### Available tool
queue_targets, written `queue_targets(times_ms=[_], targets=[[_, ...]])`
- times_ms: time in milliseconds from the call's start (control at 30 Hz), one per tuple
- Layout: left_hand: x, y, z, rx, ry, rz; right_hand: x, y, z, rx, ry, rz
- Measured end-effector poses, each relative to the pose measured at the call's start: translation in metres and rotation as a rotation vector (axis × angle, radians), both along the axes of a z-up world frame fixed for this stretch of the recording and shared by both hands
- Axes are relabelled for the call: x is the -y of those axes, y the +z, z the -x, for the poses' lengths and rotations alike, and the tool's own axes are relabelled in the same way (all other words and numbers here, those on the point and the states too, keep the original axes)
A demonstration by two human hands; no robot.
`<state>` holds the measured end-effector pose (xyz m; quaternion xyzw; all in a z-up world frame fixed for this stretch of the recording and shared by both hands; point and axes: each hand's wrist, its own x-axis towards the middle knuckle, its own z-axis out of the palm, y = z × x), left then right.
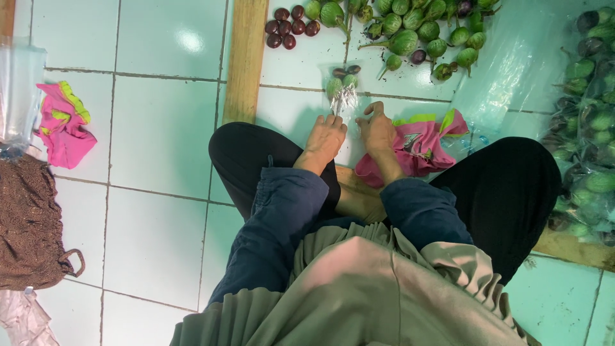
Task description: Packaging small green vegetables into plastic bags while sitting on the floor
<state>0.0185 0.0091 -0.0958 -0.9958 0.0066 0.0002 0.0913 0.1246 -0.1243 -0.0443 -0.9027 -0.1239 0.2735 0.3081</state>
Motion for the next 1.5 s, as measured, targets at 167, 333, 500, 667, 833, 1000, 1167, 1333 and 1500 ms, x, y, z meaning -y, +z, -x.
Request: queue_targets(times_ms=[167, 333, 500, 667, 833, 1000, 1167, 1333, 1500], targets=[[0.001, 0.012, 0.001, 0.052, 0.056, 0.089, 0.009, -0.018, 0.008, 0.425, 0.085, -0.204], [-0.006, 0.007, 0.001, 0.001, 0.182, 0.305, 0.031, -0.019, 0.018, 0.768, 0.354, -0.306], [-0.012, 0.006, 0.0, -0.074, 0.275, 0.397, 0.026, -0.05, 0.016, 0.796, 0.419, -0.233], [-0.012, 0.023, -0.001, -0.124, 0.351, 0.477, 0.029, -0.061, 0.003, 0.665, 0.377, -0.263], [-0.02, 0.015, -0.004, -0.161, 0.434, 0.592, 0.026, -0.064, -0.008, 0.446, 0.337, -0.229], [-0.028, 0.024, -0.008, -0.254, 0.569, 0.712, 0.021, -0.071, -0.017, 0.289, 0.235, -0.192], [-0.029, 0.016, -0.009, -0.241, 0.613, 0.746, 0.017, -0.064, -0.014, 0.307, 0.258, -0.182], [-0.036, -0.031, -0.01, -0.208, 0.631, 0.796, 0.021, -0.046, -0.008, 0.377, 0.32, -0.151], [-0.034, -0.018, -0.009, -0.183, 0.615, 0.881, 0.024, -0.051, -0.005, 0.432, 0.42, -0.073]])
